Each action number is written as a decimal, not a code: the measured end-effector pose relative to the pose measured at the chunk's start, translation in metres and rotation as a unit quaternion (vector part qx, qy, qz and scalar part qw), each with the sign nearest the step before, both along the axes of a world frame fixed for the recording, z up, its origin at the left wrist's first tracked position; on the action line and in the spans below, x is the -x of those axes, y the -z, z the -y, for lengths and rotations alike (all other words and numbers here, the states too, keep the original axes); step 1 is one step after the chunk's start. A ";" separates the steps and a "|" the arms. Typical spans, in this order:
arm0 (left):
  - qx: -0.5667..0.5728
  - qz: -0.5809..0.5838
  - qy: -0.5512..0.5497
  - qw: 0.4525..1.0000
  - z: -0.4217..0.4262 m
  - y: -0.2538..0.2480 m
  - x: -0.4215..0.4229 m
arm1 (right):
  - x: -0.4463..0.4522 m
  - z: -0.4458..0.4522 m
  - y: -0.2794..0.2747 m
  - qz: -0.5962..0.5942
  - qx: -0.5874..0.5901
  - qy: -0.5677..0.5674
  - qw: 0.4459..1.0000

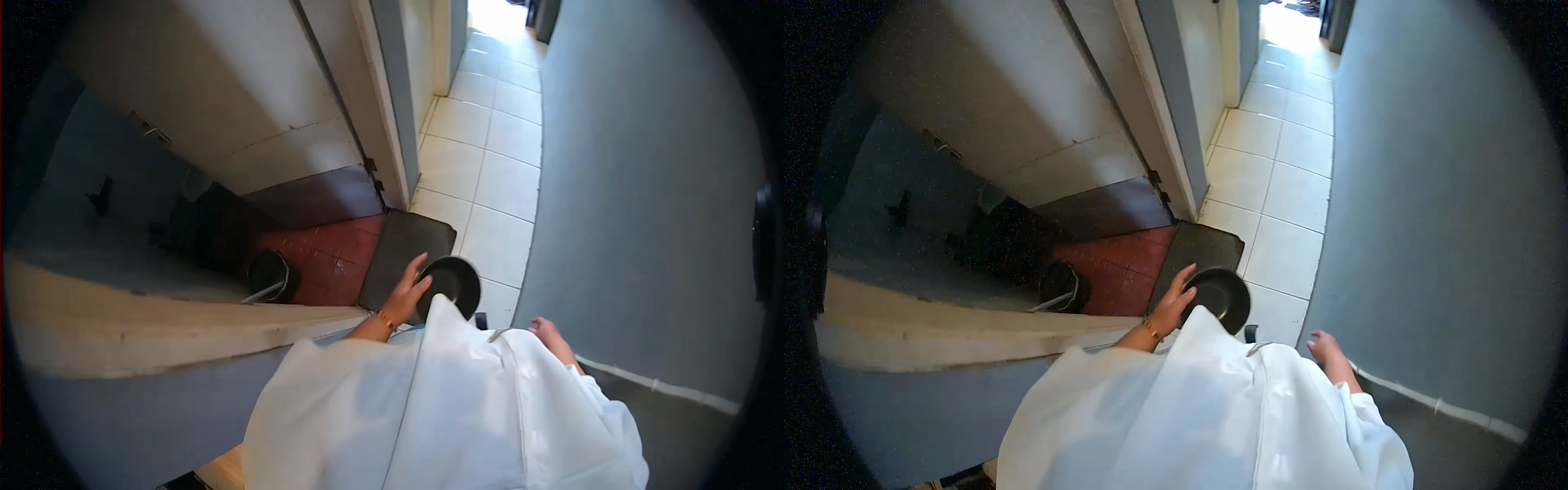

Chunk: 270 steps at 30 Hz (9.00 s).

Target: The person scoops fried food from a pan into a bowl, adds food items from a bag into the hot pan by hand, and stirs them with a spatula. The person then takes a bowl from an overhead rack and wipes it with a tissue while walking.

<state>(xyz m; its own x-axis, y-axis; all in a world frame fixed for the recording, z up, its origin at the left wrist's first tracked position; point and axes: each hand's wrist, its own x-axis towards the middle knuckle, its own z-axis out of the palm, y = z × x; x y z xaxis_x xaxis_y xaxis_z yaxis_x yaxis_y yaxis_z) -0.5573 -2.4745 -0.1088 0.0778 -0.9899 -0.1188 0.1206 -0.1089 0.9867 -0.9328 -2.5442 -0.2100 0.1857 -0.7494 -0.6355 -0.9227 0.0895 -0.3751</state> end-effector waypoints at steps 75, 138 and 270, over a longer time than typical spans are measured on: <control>-0.023 -0.167 0.100 0.981 1.699 -0.037 -0.144 | -0.138 1.577 0.010 0.098 0.041 0.258 0.960; 0.073 0.024 0.749 0.658 2.340 -0.003 0.438 | 0.228 1.865 -0.183 -0.138 0.492 0.792 0.333; 0.048 -0.125 0.558 -0.819 2.074 -0.064 0.182 | -0.217 2.162 -0.130 -0.323 -0.262 0.791 -0.448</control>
